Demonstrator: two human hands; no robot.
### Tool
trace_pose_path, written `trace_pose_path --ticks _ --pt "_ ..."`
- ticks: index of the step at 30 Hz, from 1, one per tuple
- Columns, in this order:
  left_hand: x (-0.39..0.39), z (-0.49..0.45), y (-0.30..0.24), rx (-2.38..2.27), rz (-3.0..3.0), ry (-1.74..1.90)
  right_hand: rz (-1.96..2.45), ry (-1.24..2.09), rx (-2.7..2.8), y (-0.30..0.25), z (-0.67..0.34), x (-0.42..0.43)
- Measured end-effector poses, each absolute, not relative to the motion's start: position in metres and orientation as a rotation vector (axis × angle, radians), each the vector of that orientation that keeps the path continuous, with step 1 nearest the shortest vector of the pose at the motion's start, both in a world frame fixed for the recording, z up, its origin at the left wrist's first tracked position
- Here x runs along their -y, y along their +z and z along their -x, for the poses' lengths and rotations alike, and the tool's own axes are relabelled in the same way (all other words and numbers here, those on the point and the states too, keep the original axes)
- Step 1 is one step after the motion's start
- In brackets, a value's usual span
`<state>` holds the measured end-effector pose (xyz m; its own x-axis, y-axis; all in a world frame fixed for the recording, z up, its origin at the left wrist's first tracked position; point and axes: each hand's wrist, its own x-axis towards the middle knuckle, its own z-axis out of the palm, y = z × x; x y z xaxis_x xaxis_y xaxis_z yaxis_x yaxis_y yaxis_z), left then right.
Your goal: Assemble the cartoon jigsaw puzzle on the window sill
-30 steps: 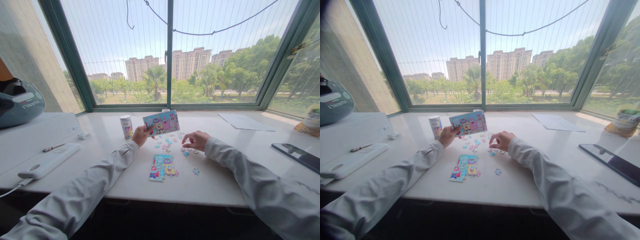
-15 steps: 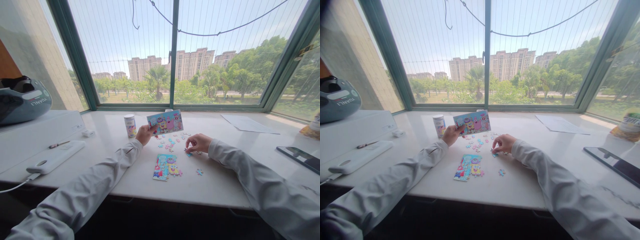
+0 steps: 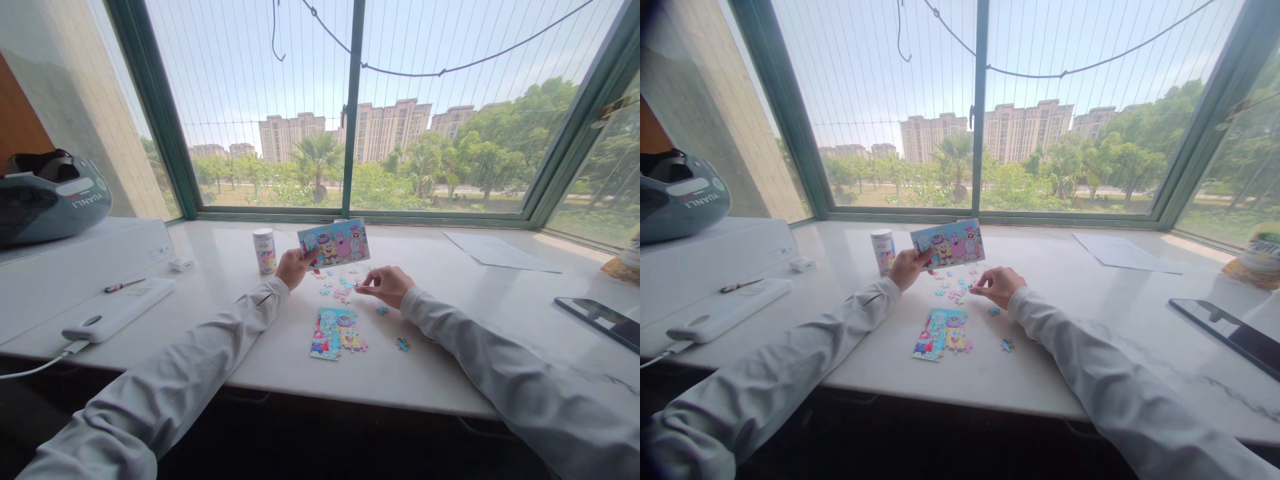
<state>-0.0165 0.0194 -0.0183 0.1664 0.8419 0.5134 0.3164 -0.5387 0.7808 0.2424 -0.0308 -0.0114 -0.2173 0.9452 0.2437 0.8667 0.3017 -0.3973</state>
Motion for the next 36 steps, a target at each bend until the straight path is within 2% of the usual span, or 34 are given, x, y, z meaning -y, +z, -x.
trace_pose_path --ticks 11,16,22,28,36 --pt "-0.02 0.017 -0.019 -1.122 -1.942 1.362 1.601 0.01 2.374 -0.007 -0.241 0.041" --pt "-0.019 0.017 -0.018 -1.138 -1.951 1.359 1.476 0.17 2.421 -0.003 -0.244 0.042" --pt "-0.018 0.017 -0.017 -1.174 -1.966 1.364 1.566 0.145 2.347 -0.005 -0.244 0.039" --pt "-0.02 0.018 -0.018 -1.143 -1.967 1.351 1.338 0.485 2.43 -0.003 -0.246 0.04" --pt "-0.018 0.017 -0.017 -1.148 -1.954 1.358 1.648 0.386 2.266 -0.001 -0.255 0.03"
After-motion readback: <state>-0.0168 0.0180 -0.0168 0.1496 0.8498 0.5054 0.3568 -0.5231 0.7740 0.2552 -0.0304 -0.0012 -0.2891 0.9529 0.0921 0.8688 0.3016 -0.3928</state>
